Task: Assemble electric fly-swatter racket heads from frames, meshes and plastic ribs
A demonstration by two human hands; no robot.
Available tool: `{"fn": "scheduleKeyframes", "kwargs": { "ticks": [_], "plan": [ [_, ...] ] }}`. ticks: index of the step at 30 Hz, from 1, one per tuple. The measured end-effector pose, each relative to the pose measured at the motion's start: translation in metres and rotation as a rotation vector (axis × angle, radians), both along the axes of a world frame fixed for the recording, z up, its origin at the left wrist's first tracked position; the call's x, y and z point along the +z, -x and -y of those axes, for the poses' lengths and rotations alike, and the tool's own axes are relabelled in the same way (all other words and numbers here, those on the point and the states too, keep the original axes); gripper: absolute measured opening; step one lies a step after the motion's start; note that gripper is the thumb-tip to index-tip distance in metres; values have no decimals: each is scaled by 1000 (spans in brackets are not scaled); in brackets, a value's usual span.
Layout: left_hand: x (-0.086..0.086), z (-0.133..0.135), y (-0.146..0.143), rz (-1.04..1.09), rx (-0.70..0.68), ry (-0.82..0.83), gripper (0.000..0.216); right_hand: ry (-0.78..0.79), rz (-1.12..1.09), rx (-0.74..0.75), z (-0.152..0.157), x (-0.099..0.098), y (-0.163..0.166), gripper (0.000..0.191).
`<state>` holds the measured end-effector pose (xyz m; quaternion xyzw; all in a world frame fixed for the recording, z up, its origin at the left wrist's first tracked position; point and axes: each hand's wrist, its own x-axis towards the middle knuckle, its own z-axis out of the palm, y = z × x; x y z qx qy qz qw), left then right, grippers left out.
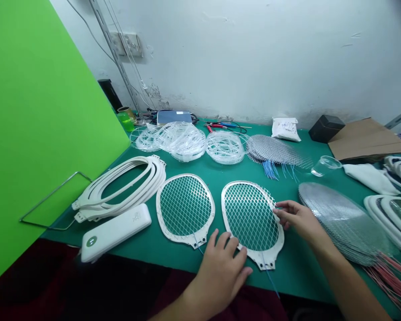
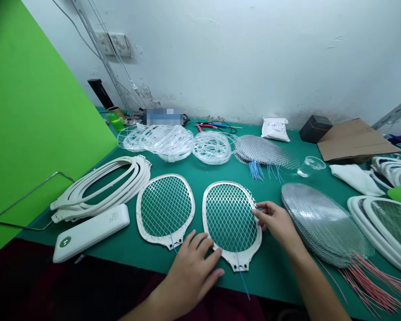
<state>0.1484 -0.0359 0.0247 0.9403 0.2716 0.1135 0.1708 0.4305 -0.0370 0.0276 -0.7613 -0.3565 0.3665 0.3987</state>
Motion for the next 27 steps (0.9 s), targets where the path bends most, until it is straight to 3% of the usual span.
{"fn": "scheduleKeyframes", "kwargs": {
  "ticks": [3,6,9,12,14,21,24,27],
  "plan": [
    [7,-5,9,-9,-6,1,29,-13,11,-25,18,-4,10,58],
    [6,-4,11,-4,5,-8,30,-99,440,-81,37,-11,25,56],
    [4,0,8,-8,28,-16,30,-251,766,159,50,-15,45,45],
    [3,3,7,15,28,-40,31,-277,828,529,53,-19,59,43],
    [2,6,7,52,27,-75,33,-264,884,644,52,-23,63,44],
    [-12,20,2,174,-74,-165,28,-270,1011,656,47,-23,63,41],
    [-14,21,1,153,-89,-140,28,-285,1053,622,32,-14,67,43],
    [-14,20,2,116,-108,-138,31,-307,1071,726,8,-8,70,52]
  ]
}}
